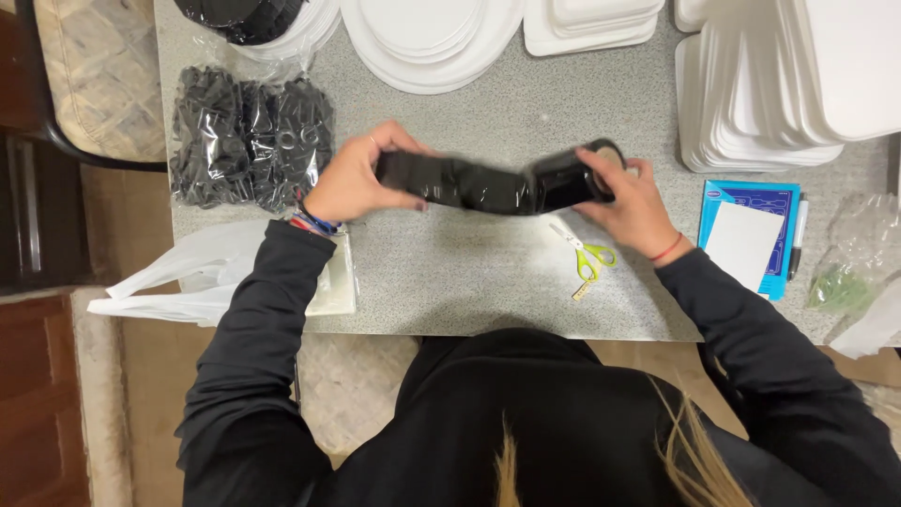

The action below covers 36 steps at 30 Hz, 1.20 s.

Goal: Packaging various products, including wrapping a round object with film and labeling it.

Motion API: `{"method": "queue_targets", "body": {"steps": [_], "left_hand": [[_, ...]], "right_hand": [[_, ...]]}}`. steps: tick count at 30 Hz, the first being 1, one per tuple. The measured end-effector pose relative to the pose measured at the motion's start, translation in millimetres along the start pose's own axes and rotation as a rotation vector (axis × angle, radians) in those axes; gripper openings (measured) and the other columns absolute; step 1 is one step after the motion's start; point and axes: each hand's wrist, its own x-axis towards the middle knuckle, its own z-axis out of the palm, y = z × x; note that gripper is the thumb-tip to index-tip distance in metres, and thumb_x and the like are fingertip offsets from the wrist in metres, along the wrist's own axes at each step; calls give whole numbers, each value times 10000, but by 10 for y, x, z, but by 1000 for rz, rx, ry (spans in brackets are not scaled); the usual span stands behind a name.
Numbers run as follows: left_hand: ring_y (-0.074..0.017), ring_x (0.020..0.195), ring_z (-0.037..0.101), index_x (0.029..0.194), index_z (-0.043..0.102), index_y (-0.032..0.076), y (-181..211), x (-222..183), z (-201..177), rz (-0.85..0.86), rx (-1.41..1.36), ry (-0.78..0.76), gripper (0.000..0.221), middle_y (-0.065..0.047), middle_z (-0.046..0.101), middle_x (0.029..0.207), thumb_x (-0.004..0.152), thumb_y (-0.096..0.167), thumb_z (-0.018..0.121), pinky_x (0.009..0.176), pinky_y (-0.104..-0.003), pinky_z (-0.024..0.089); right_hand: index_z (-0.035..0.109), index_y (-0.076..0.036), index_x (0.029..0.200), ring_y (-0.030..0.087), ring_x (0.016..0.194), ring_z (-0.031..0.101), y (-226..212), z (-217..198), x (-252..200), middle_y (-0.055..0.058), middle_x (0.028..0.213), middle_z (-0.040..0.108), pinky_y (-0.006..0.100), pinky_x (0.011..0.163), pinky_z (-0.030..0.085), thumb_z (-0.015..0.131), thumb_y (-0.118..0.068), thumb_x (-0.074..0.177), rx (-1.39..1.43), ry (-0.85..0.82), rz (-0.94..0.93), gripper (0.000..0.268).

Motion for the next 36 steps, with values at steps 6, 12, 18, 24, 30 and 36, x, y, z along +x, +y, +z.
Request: {"method": "queue_targets", "body": {"steps": [6, 12, 18, 24, 30, 36], "left_hand": [[-228, 1207, 650, 1206, 649, 118, 11, 108, 266, 149, 362, -133, 531, -31, 716, 1214, 734, 84, 891, 1151, -409, 438], [-247, 1252, 578, 1180, 755, 201, -254, 30, 360, 332, 653, -208, 481, 16, 702, 1223, 747, -7, 784, 1251, -574, 242], [-238, 1337, 521, 1233, 718, 226, -471, -147, 451, 424, 925, -284, 593, 43, 610, 1403, 706, -46, 695, 1269, -566, 258], [-225, 1462, 439, 1288, 655, 217, -918, -344, 528, 582, 1123, -364, 455, 45, 531, 1536, 853, 88, 629, 1261, -561, 248], [-194, 1491, 391, 1331, 642, 239, -1235, -499, 469, 516, 1173, -365, 457, 98, 497, 1559, 892, 123, 597, 1266, -555, 250], [-175, 1515, 338, 1357, 613, 222, -1490, -646, 387, 519, 1291, -389, 458, 100, 424, 1605, 906, 138, 607, 1260, -536, 240]], "right_hand": [[568, -189, 1530, 247, 874, 597, 397, 307, 93, 46, 879, 562, 531, 1126, 378, 812, -3, 798, -273, 284, -165, 794], [618, -162, 1487, 261, 873, 574, 429, 498, 59, 65, 864, 489, 571, 1184, 358, 705, 111, 745, -271, 402, -117, 795], [643, -186, 1476, 300, 945, 585, 575, 791, -118, 104, 921, 501, 601, 1235, 324, 718, 131, 764, -353, 458, -7, 783], [424, -93, 1533, 472, 1384, 505, 662, 936, -451, 195, 1505, 563, 575, 1244, 311, 774, 9, 884, -88, 459, 73, 744], [398, -100, 1565, 475, 1357, 541, 681, 937, -558, 238, 1532, 514, 440, 1080, 517, 794, -65, 941, 44, 434, 200, 740], [386, -131, 1570, 413, 1200, 649, 640, 866, -590, 210, 1506, 568, 443, 1054, 528, 767, -48, 925, 59, 386, 277, 753]]}}
